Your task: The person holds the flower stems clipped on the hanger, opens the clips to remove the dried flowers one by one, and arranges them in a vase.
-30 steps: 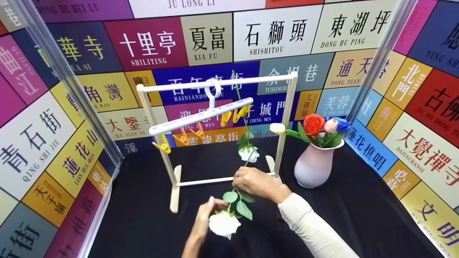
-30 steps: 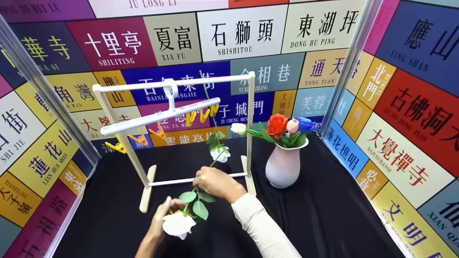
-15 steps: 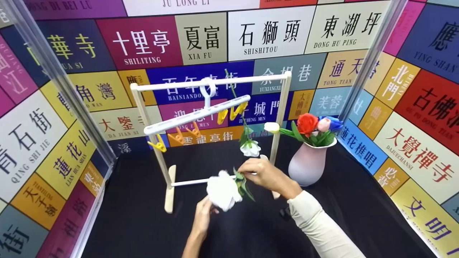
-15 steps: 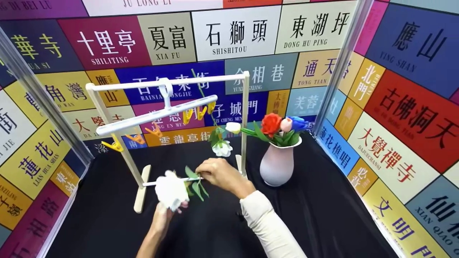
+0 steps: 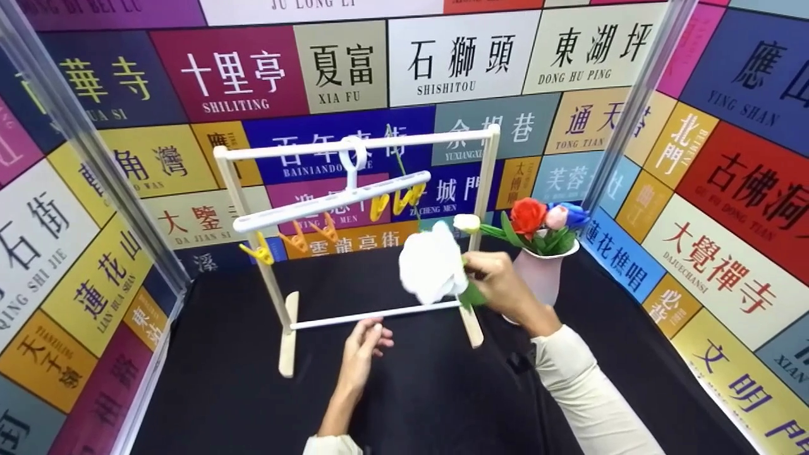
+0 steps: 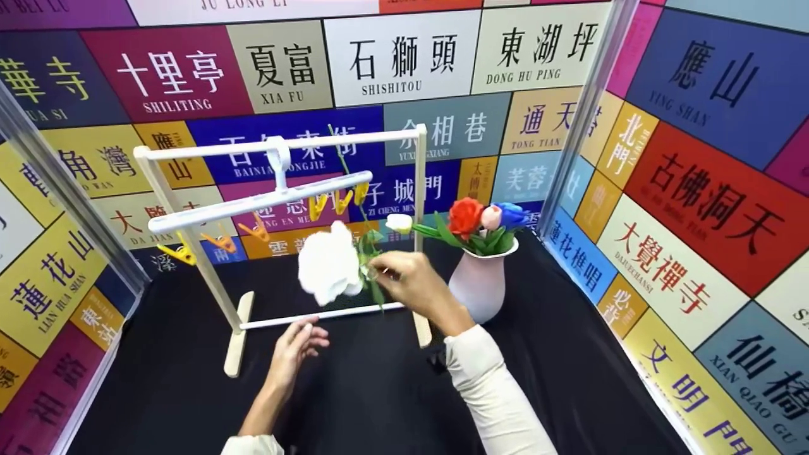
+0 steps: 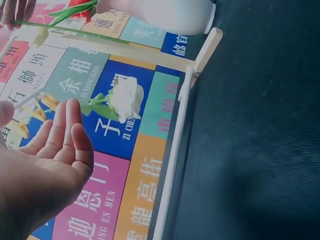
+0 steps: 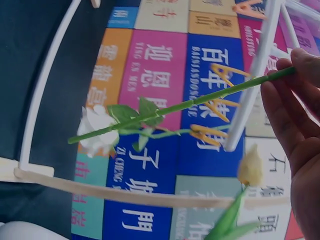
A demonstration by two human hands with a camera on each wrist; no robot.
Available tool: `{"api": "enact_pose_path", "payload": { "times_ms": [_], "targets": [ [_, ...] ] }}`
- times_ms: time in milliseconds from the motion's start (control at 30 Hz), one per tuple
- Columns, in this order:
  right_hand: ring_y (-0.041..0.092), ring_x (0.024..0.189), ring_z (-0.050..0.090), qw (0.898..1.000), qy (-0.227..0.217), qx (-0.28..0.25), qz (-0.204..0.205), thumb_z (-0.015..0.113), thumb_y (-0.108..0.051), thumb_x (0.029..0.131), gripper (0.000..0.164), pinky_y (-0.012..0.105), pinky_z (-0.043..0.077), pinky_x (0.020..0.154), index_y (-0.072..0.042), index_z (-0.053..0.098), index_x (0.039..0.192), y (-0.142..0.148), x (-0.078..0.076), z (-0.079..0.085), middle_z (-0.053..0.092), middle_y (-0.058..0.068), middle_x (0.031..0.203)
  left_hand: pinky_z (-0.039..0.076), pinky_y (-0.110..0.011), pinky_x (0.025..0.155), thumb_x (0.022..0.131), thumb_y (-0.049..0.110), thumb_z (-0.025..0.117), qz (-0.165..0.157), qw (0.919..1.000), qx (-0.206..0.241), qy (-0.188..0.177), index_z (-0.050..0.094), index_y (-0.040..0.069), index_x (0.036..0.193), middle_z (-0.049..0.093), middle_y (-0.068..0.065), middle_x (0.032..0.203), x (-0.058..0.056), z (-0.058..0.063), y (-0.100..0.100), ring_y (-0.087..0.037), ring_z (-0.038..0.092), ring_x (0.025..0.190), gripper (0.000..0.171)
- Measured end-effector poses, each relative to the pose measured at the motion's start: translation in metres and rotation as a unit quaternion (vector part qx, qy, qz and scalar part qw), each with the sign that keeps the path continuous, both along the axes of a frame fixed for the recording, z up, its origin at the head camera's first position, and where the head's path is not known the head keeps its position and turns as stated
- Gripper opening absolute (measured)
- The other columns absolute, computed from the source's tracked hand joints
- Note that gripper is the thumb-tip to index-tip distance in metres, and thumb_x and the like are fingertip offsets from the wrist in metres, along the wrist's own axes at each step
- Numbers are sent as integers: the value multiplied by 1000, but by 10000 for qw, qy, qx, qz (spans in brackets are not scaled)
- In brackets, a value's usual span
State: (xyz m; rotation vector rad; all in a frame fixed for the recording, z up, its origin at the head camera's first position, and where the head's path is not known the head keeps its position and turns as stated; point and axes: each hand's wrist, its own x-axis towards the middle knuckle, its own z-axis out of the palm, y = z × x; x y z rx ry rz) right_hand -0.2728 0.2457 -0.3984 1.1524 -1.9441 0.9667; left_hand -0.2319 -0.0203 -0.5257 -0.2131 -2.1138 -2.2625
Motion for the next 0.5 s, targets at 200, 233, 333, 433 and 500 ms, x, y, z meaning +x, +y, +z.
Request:
{"api": "enact_pose_path", "payload": {
  "times_ms": [200, 233, 333, 433, 500],
  "targets": [
    [15, 62, 56, 9972, 280, -325, -607, 64, 10, 70, 15, 31, 45, 60, 0, 67, 81, 23, 1, 15, 64, 8, 69, 50, -44, 77, 99, 10, 53, 42, 9995, -252, 188, 53, -7, 130, 68, -10, 98, -12, 24, 7, -38, 67, 93, 35],
    [15, 61, 55, 9962, 327, -357, -726, 62, 10, 68, 14, 31, 44, 59, 0, 66, 78, 27, 2, 18, 62, 9, 67, 50, -43, 76, 99, 10, 54, 54, 9994, -280, 204, 52, -6, 132, 68, -10, 100, -16, 23, 9, -38, 67, 94, 36],
    [12, 62, 57, 9933, 315, -553, -967, 62, 11, 66, 15, 26, 45, 60, 1, 66, 77, 37, 7, 28, 64, 10, 67, 50, -38, 80, 99, 12, 57, 156, 9985, -388, 357, 52, -4, 135, 66, -14, 106, -33, 14, 18, -30, 65, 95, 40],
    [4, 65, 56, 9893, 282, -756, -1213, 71, 10, 69, 13, 17, 44, 62, 0, 69, 78, 48, 12, 37, 67, 9, 67, 50, -34, 84, 97, 14, 60, 334, 9967, -509, 528, 52, -3, 136, 64, -18, 112, -48, 4, 28, -28, 63, 99, 43],
    [1, 69, 56, 9867, 227, -897, -1336, 76, 11, 68, 18, 14, 44, 69, 2, 72, 83, 54, 14, 42, 70, 11, 71, 50, -33, 87, 95, 15, 63, 485, 9948, -607, 662, 52, -2, 137, 63, -18, 117, -53, 2, 34, -27, 62, 102, 46]
  ]
}}
